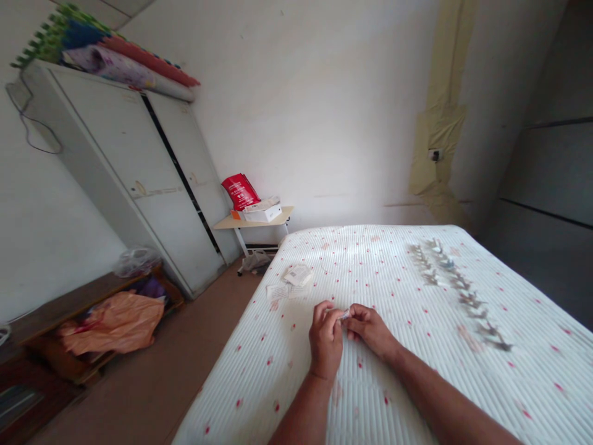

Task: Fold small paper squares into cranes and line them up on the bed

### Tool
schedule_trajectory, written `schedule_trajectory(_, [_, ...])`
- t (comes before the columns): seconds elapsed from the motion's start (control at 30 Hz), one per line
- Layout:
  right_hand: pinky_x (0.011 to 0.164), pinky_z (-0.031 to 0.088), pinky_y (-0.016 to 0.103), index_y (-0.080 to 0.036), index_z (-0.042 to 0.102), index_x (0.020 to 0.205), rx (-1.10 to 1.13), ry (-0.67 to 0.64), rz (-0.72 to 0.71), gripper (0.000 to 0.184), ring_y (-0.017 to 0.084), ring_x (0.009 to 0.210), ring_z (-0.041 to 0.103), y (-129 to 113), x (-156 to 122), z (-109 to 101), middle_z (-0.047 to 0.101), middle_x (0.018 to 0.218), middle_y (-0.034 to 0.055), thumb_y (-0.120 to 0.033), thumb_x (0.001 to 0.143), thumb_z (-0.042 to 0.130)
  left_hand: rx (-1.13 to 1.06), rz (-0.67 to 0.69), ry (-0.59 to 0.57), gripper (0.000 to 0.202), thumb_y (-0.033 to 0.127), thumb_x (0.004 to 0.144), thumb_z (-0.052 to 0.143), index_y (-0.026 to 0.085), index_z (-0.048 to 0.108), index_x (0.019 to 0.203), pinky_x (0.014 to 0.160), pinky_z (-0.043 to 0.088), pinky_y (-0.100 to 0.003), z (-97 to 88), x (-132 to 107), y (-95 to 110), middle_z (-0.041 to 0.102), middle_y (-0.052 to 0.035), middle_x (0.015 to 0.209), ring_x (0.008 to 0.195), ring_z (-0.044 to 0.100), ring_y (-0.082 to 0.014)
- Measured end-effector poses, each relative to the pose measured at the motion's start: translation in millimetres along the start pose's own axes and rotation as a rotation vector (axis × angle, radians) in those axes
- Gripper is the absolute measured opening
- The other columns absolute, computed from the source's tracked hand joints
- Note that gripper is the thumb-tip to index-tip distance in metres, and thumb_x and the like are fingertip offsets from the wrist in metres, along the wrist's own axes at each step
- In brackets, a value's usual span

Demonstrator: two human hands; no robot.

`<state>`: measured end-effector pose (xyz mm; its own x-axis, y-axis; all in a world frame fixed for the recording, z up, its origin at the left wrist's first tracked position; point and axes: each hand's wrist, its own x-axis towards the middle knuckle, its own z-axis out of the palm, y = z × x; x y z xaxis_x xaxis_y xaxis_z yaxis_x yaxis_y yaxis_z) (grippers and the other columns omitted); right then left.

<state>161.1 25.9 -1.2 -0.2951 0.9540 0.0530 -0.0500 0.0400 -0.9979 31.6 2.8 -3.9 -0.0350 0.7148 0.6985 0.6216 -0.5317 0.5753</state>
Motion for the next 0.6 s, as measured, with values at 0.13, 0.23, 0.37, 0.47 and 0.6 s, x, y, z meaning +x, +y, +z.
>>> schedule_trajectory(0.13, [0.046, 0.032, 0.021, -0.019, 0.049, 0.065, 0.008, 0.000, -0.007, 0.018, 0.008, 0.041, 0.043, 2.8, 0.8, 0.0, 0.053, 0.046, -0.0062, -0.033, 0.067, 0.060, 0.006, -0.001, -0.005, 0.028, 0.000, 0.072, 0.045, 0.020, 0.062, 0.080, 0.082, 0.048, -0.027, -0.4, 0.2, 0.5, 0.053, -0.0053, 0.102, 0.095, 0.055, -0.0153])
schedule_trajectory(0.23, [0.045, 0.032, 0.021, -0.019, 0.050, 0.066, 0.010, 0.000, -0.007, 0.016, 0.008, 0.041, 0.043, 5.5, 1.6, -0.3, 0.052, 0.046, -0.0063, -0.032, 0.068, 0.059, 0.002, -0.016, -0.026, 0.027, -0.001, 0.071, 0.045, 0.019, 0.062, 0.076, 0.084, 0.047, -0.029, -0.3, 0.3, -0.3, 0.053, -0.0050, 0.102, 0.097, 0.054, -0.0159])
schedule_trajectory(0.37, [0.045, 0.032, 0.021, -0.019, 0.050, 0.065, -0.010, 0.004, -0.017, 0.014, 0.008, 0.042, 0.043, 6.5, 2.2, -0.6, 0.052, 0.046, -0.0063, -0.030, 0.068, 0.058, -0.011, -0.051, -0.045, 0.026, -0.001, 0.069, 0.046, 0.019, 0.060, 0.076, 0.086, 0.045, -0.031, -0.1, 0.6, -1.5, 0.054, -0.0046, 0.099, 0.098, 0.053, -0.0164])
schedule_trajectory(0.47, [0.046, 0.033, 0.021, -0.018, 0.051, 0.065, -0.027, 0.012, -0.027, 0.014, 0.008, 0.042, 0.044, 5.9, 1.7, -0.5, 0.052, 0.047, -0.0056, -0.030, 0.068, 0.058, -0.053, -0.062, -0.045, 0.024, -0.001, 0.068, 0.046, 0.019, 0.058, 0.075, 0.083, 0.046, -0.031, 0.1, 0.8, -2.5, 0.055, -0.0038, 0.091, 0.094, 0.054, -0.0159])
schedule_trajectory(0.6, [0.046, 0.033, 0.022, -0.019, 0.051, 0.066, -0.023, 0.014, -0.016, 0.015, 0.008, 0.042, 0.043, 5.9, 0.9, -0.6, 0.052, 0.047, -0.0056, -0.032, 0.069, 0.058, -0.110, -0.096, -0.049, 0.020, 0.001, 0.066, 0.047, 0.018, 0.057, 0.073, 0.076, 0.047, -0.028, 0.7, 1.0, -5.2, 0.057, -0.0026, 0.085, 0.086, 0.055, -0.0148])
